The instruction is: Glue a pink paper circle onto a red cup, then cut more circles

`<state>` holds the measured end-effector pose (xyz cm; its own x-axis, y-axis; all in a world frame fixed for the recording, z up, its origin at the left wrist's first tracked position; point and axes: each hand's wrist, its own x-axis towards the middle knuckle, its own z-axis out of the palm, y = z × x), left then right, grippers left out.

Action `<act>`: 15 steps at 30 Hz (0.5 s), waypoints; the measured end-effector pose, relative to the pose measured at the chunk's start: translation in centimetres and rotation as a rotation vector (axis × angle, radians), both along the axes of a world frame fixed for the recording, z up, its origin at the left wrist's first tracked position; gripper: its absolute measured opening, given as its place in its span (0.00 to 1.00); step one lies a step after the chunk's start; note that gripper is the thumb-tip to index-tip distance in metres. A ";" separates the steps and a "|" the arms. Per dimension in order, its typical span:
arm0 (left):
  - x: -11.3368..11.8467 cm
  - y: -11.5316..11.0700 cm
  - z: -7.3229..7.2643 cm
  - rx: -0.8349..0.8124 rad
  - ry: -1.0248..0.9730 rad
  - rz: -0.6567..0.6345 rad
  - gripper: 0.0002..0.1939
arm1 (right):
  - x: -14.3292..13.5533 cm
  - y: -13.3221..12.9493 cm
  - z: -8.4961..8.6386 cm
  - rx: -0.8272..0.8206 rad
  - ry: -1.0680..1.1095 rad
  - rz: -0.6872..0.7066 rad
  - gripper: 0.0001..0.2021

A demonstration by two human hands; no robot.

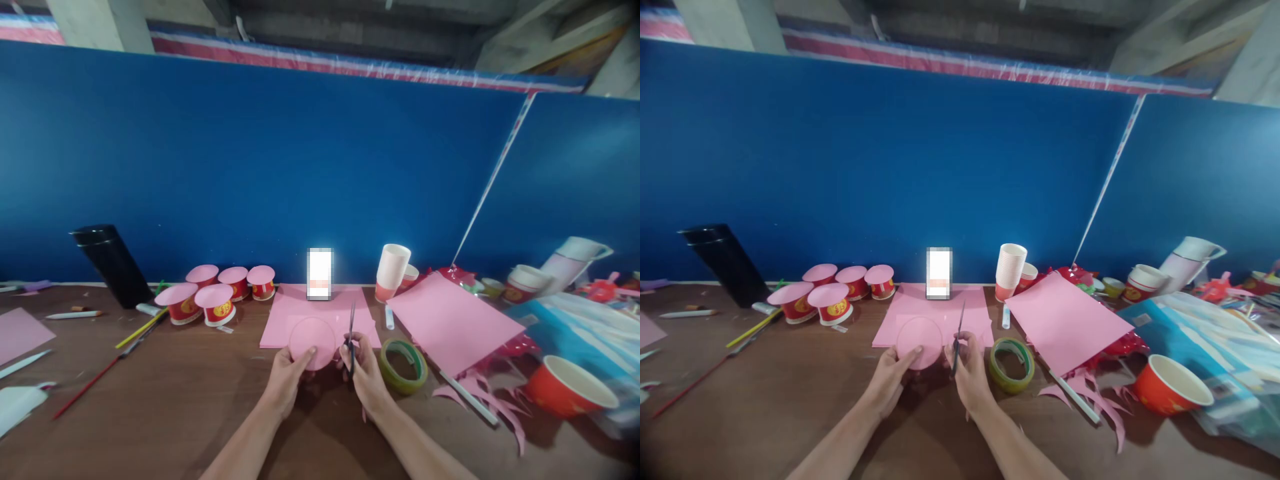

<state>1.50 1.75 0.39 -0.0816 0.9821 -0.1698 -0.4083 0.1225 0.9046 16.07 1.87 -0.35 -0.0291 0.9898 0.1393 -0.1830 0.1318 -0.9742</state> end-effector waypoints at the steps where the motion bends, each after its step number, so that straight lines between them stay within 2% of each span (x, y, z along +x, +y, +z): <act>1: -0.1 0.1 -0.1 -0.002 -0.026 -0.004 0.15 | 0.0 0.0 -0.1 0.002 -0.003 0.000 0.15; 8: -0.4 0.3 -0.2 0.042 -0.185 0.010 0.14 | -0.1 -0.1 -0.2 0.025 0.027 0.012 0.15; 15: -0.6 0.3 0.3 0.024 -0.232 0.058 0.15 | 0.0 -0.4 0.3 0.011 0.007 0.017 0.17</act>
<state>0.93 2.06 0.64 -0.0997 0.9809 -0.1673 -0.6115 0.0723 0.7879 16.08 1.43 -0.03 -0.0452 0.9876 0.1504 -0.1924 0.1391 -0.9714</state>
